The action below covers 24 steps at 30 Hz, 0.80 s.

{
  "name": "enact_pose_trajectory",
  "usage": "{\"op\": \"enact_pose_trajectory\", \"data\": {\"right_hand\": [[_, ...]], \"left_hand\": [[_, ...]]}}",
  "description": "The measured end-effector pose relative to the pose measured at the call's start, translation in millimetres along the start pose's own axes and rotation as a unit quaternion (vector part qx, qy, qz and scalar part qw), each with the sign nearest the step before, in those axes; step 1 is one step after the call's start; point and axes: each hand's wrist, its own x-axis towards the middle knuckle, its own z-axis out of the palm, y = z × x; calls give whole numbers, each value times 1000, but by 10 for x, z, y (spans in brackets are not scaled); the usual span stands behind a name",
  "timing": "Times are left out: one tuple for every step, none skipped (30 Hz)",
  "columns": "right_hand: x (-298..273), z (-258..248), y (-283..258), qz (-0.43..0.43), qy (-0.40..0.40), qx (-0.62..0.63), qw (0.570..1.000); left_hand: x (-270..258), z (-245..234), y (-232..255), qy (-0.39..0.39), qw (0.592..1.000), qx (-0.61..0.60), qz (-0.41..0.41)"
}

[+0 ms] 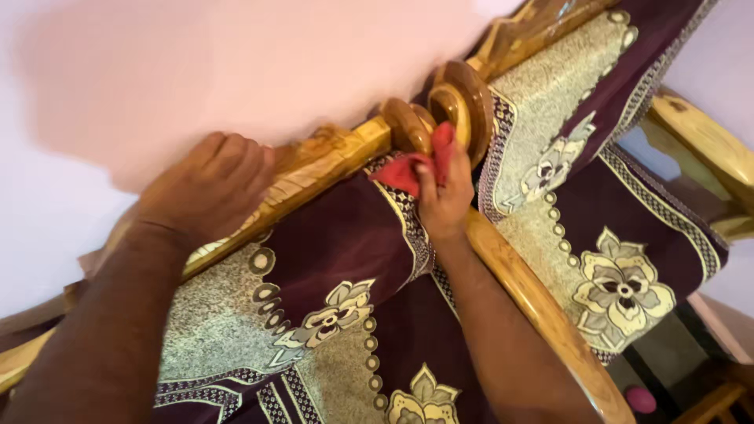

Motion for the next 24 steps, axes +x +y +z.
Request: {"op": "enact_pose_trajectory", "data": {"right_hand": [[-175,-11,236,18,3,14,1000],[-383,8,463,97,-4,256,962],[-602,-14,679,154,-24,323,934],[-841,-32,861,214,-37,384,898],[-1109,-100,996,256,-66,282,922],[-1408,-195,1061,308,-94,212,923],[-1680,-298,1070,366,-110,181,906],[-1928,-411,1031,423,-104,193,879],[-2193,-552,916,472,-90,208,852],[-2397,-694,777,513,-70,222,826],[-2546,-845,611,528,-52,215,820],[-2616,-984,446,517,-38,181,836],[-2625,-1120,271,505,-21,145,851],[-2572,-1232,110,476,-21,128,870],[-2477,-1373,-47,446,-21,110,888],[-2363,-1494,-198,416,-21,91,905],[-2230,-1609,-330,458,-15,46,888],[-2083,-1725,-431,499,-9,1,866],[-1947,-1811,-513,539,-4,-44,841],[-1837,-1881,-583,483,-3,-14,876],[-1740,-1942,-625,425,-1,17,905],[-1662,-1981,-639,365,-1,47,930],[-1601,-1992,-622,329,-42,73,941],[-1551,-1987,-576,291,-83,99,948]], "left_hand": [[0,4,-1,0,1000,2,3],[-1,9,1,4,1000,2,4],[-6,12,-5,8,1000,2,5],[-13,14,-8,12,1000,2,6],[-23,10,-2,-2,1000,-2,5],[-30,3,6,-15,1000,-6,5],[-19,5,-13,-28,1000,-5,4],[-3,8,-30,-26,1000,6,3],[-16,-3,-19,-27,1000,14,1],[-30,-11,-8,-28,999,22,-1],[-34,-12,5,-16,1000,23,-5],[-42,-15,11,-4,1000,25,-8],[-35,-9,8,11,1000,26,-13],[-32,-7,3,8,999,30,-15],[-27,-5,3,5,999,33,-18],[-22,-5,-1,3,999,37,-22],[-30,-17,3,-1,999,37,-20],[-28,-26,-3,-5,999,37,-18],[-20,-37,-9,-11,999,38,-17],[-14,-55,-11,6,999,43,-18],[-5,-76,-18,22,998,48,-20],[3,-100,-17,38,998,53,-22],[10,-124,-21,28,998,55,-22],[18,-145,-22,18,998,57,-23]]}}
